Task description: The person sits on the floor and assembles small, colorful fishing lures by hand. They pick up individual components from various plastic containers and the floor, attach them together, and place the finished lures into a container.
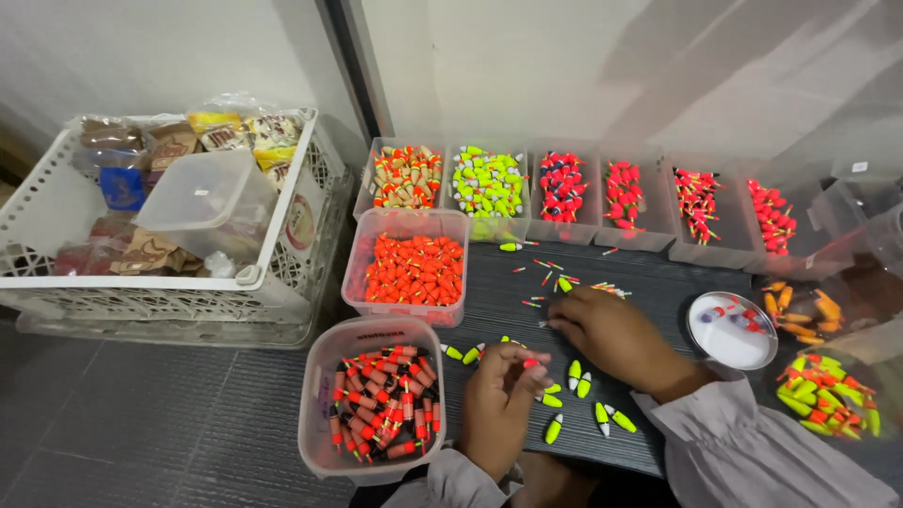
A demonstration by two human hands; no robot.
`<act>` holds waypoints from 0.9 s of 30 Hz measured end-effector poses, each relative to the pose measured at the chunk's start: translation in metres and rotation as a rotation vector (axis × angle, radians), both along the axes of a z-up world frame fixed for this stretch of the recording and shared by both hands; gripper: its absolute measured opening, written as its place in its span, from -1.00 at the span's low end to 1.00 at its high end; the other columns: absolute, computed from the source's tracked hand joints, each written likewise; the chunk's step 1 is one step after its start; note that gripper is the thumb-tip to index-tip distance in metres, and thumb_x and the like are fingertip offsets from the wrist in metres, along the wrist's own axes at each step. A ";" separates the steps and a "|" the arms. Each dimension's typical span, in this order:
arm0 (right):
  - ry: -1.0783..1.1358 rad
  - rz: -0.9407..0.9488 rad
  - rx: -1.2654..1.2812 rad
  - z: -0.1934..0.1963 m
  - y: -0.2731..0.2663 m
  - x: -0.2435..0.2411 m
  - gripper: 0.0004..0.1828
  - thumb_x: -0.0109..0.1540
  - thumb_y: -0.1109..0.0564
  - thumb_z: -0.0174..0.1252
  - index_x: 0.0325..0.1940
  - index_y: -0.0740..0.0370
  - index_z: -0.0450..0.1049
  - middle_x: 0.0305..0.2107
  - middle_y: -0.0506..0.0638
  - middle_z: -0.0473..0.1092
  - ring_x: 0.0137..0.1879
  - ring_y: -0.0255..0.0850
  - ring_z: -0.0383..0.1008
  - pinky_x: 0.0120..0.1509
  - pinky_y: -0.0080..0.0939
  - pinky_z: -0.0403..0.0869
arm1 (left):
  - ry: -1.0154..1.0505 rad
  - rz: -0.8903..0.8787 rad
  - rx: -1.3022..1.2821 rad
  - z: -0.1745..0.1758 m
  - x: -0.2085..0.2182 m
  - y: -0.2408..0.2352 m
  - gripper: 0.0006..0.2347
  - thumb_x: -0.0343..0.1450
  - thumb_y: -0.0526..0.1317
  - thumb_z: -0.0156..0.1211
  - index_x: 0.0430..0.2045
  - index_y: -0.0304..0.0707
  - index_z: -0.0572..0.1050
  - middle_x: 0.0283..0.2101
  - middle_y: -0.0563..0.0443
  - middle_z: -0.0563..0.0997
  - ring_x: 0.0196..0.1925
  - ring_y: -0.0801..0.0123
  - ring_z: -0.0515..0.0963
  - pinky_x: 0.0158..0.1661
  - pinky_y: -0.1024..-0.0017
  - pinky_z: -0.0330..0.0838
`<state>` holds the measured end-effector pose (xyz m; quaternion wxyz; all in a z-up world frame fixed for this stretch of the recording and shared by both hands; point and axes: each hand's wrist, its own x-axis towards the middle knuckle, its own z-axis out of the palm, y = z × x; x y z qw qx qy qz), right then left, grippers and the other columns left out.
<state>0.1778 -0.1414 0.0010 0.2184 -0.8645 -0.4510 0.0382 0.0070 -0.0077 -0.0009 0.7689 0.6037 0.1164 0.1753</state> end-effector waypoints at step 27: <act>0.188 0.302 0.453 0.062 -0.005 -0.049 -0.95 0.21 0.18 0.25 -0.24 0.11 0.57 -0.37 -0.09 0.50 -0.29 -0.29 0.54 -0.22 -0.33 0.47 | 0.061 0.085 0.101 0.003 -0.001 0.004 -0.90 0.40 -0.25 0.26 -0.37 -0.30 0.57 -0.51 -0.02 0.65 -0.49 0.45 0.63 -0.32 0.51 0.57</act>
